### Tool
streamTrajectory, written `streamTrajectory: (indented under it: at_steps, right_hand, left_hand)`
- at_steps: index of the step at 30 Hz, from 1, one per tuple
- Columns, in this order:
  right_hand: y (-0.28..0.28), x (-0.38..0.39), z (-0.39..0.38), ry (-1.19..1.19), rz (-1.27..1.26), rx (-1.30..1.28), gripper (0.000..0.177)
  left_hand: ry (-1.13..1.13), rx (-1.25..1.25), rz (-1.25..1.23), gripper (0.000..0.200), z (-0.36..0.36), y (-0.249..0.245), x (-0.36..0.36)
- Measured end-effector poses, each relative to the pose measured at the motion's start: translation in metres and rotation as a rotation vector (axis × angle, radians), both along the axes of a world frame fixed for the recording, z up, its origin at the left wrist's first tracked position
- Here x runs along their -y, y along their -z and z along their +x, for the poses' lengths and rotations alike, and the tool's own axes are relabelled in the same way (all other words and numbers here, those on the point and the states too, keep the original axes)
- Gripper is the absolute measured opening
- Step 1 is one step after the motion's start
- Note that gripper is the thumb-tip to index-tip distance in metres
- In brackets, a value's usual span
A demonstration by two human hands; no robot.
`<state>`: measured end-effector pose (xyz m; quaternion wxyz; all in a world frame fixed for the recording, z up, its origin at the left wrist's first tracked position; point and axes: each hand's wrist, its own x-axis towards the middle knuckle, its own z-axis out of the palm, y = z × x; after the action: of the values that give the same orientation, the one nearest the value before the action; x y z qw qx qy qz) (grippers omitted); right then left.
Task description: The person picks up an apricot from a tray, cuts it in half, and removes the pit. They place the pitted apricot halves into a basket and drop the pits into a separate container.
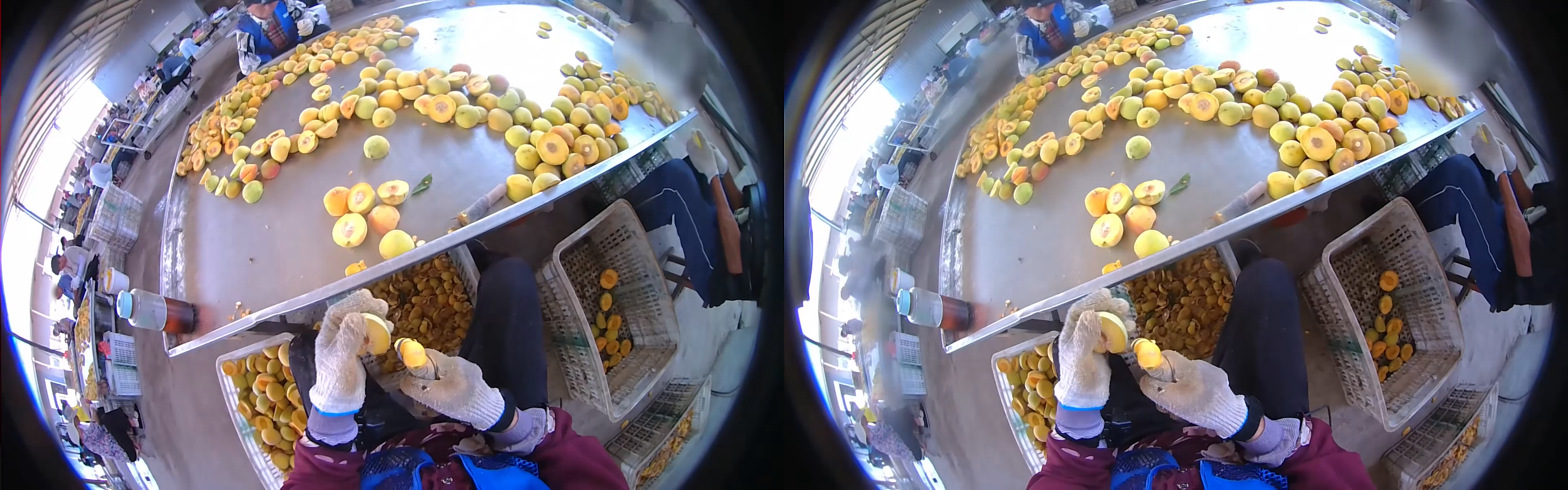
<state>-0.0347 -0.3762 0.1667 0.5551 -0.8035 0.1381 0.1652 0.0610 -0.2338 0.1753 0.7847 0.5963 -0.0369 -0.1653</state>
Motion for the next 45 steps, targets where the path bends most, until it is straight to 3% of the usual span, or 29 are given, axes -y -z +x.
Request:
streamTrajectory:
  at_steps: [5, 8, 10, 12, 14, 16, 17, 20, 22, 26, 29, 31, 34, 36, 38, 42, 43, 44, 45]
  right_hand:
    - [0.001, 0.001, 0.003, 0.044, 0.078, 0.036, 0.036]
    - [-0.004, 0.003, 0.003, 0.032, 0.104, -0.037, 0.036]
    - [0.002, 0.002, 0.002, 0.009, 0.116, -0.016, 0.035]
    - [0.008, -0.001, 0.002, 0.011, 0.145, -0.045, 0.034]
    - [0.020, -0.005, 0.001, 0.020, 0.084, 0.005, 0.032]
    - [0.020, -0.007, -0.001, 0.047, 0.093, 0.112, 0.034]
    - [0.015, -0.005, -0.001, 0.029, 0.085, 0.076, 0.034]
    - [0.019, -0.006, -0.001, 0.031, 0.010, 0.106, 0.035]
    - [0.016, -0.006, 0.000, 0.067, 0.014, 0.112, 0.035]
    - [0.020, -0.008, 0.001, 0.038, 0.021, 0.021, 0.031]
    - [0.049, -0.017, -0.001, 0.066, 0.009, 0.205, 0.030]
    - [0.042, -0.014, -0.003, 0.072, 0.042, 0.184, 0.030]
    - [0.039, -0.012, -0.002, 0.058, 0.052, 0.167, 0.033]
    - [0.035, -0.008, -0.002, 0.047, 0.021, 0.165, 0.036]
    - [0.025, -0.002, -0.001, -0.053, 0.195, 0.018, 0.043]
    - [0.044, -0.012, 0.000, 0.042, 0.179, 0.253, 0.046]
    - [0.027, -0.005, 0.002, -0.035, 0.193, 0.041, 0.047]
    - [0.032, -0.007, -0.001, -0.025, 0.189, 0.042, 0.047]
    - [0.034, -0.009, -0.004, 0.015, 0.232, 0.219, 0.046]
  left_hand:
    - [-0.089, 0.129, 0.088, 0.042, -0.004, -0.011, 0.001]
    - [-0.079, -0.024, -0.049, 0.042, -0.002, -0.020, -0.002]
    - [-0.035, 0.016, 0.000, 0.044, -0.005, -0.025, -0.004]
    - [0.332, 0.206, 0.153, 0.042, -0.017, -0.030, -0.013]
    - [0.491, 0.141, 0.398, 0.030, -0.019, -0.044, -0.014]
    - [0.515, 0.465, 0.591, 0.025, -0.019, -0.048, -0.009]
    - [0.550, 0.485, 0.562, 0.025, -0.019, -0.045, -0.011]
    - [0.586, 0.476, 0.453, 0.030, -0.020, -0.034, -0.026]
    - [0.686, 0.138, 0.392, 0.042, -0.021, -0.036, -0.035]
    - [0.637, 0.245, 0.372, 0.039, -0.024, -0.038, -0.021]
    - [0.621, 0.245, 0.358, 0.037, -0.025, -0.031, -0.020]
    - [0.607, 0.290, 0.365, 0.037, -0.026, -0.031, -0.017]
    - [0.597, 0.256, 0.373, 0.040, -0.025, -0.037, -0.019]
    - [0.720, -0.071, 0.272, 0.042, -0.022, -0.041, -0.030]
    - [0.864, -0.030, 0.392, 0.041, -0.023, -0.053, -0.029]
    - [0.760, -0.025, 0.407, 0.044, -0.021, -0.043, -0.031]
    - [0.696, -0.009, 0.360, 0.047, -0.020, -0.040, -0.033]
    - [0.706, -0.006, 0.356, 0.047, -0.021, -0.037, -0.034]
    - [0.679, -0.059, 0.278, 0.051, -0.021, -0.037, -0.034]
